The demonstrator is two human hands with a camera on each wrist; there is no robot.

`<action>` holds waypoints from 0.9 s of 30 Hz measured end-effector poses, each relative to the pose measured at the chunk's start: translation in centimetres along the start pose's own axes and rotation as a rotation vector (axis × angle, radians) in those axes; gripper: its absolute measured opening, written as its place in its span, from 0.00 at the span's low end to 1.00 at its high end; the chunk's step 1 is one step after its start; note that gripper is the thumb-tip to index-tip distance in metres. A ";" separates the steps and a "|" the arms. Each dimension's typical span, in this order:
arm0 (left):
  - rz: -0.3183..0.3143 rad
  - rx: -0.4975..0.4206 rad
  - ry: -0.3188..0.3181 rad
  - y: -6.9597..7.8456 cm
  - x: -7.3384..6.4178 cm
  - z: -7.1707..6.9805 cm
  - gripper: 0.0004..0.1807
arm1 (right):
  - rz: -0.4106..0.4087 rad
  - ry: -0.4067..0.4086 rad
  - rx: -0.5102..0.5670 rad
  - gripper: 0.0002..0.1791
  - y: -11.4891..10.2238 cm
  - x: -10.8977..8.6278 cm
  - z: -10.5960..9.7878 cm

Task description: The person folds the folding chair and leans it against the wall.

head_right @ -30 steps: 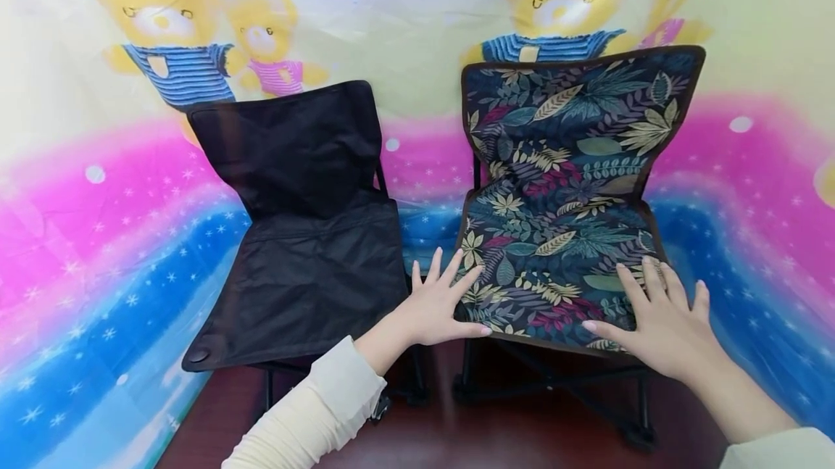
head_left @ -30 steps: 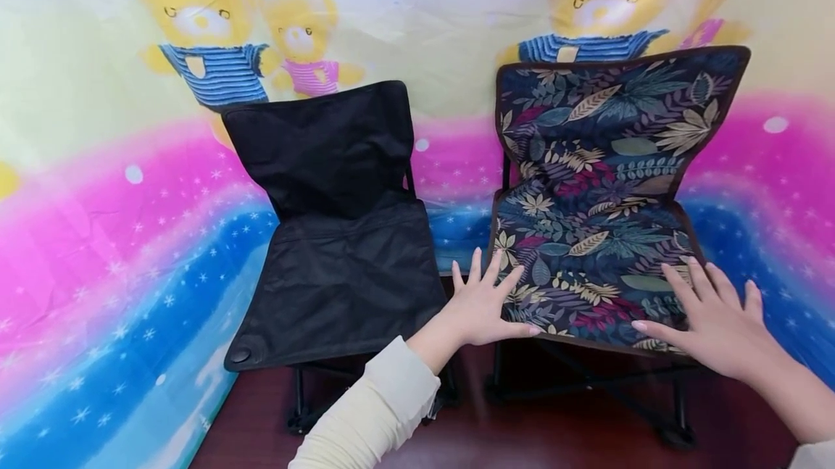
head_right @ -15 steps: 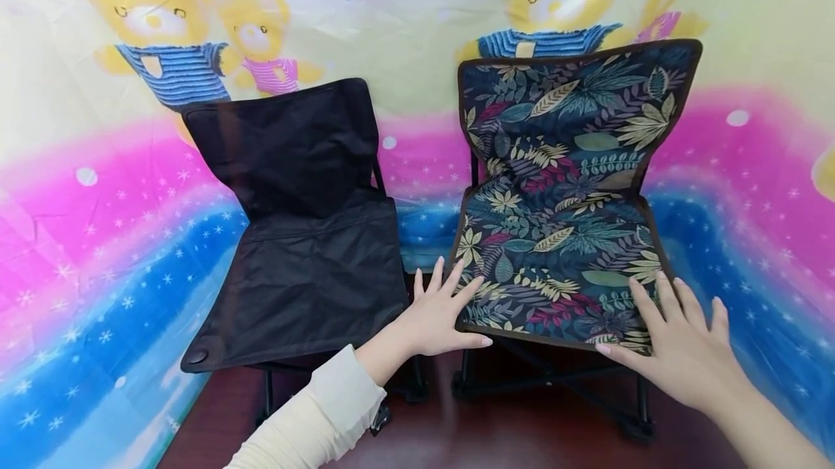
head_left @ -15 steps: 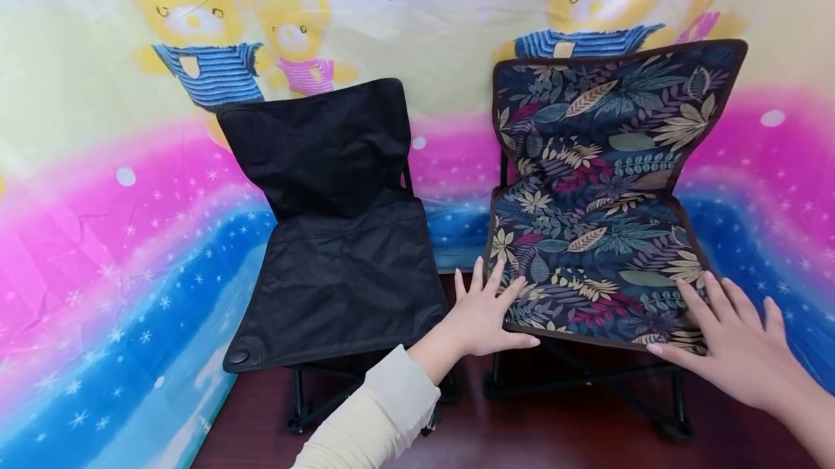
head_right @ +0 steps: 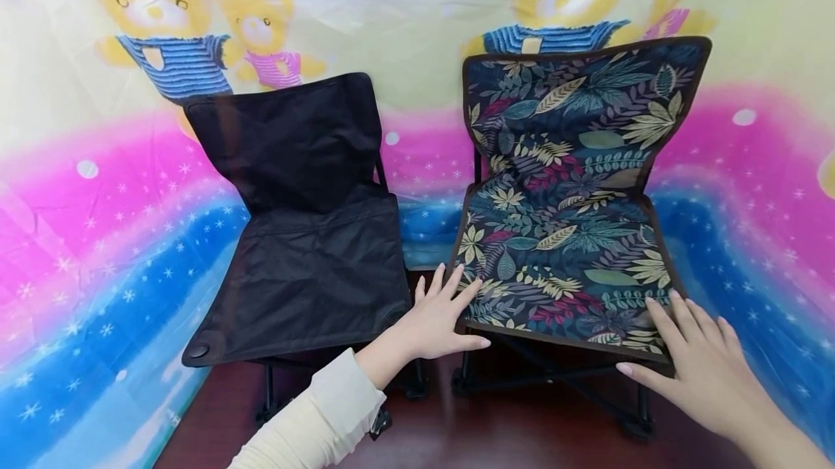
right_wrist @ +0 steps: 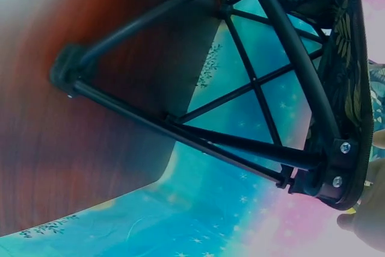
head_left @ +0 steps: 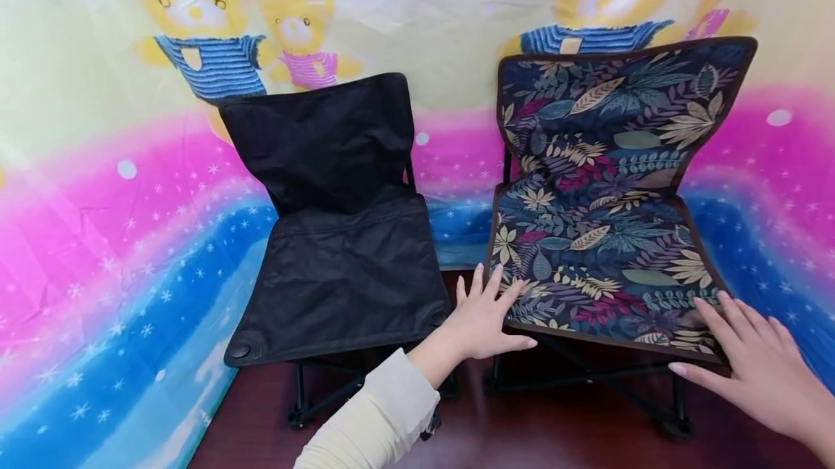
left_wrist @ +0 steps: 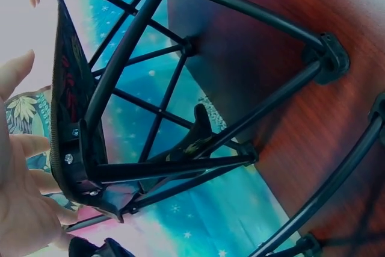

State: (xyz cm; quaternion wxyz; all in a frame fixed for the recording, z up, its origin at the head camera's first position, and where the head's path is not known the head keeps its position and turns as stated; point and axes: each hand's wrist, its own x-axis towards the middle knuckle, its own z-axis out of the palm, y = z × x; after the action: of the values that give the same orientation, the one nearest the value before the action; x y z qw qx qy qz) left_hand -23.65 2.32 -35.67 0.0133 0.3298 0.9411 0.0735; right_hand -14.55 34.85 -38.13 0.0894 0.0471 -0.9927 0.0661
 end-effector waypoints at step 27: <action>0.003 0.078 0.049 -0.4 -0.2 0.9 0.38 | -0.025 0.098 -0.003 0.50 0.6 -1.6 1.6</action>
State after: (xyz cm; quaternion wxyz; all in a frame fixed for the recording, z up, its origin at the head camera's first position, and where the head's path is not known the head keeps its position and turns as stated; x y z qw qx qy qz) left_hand -23.69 2.06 -36.65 -0.0229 0.3293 0.9429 0.0448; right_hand -13.27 35.31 -40.04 0.1389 0.0559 -0.9865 0.0656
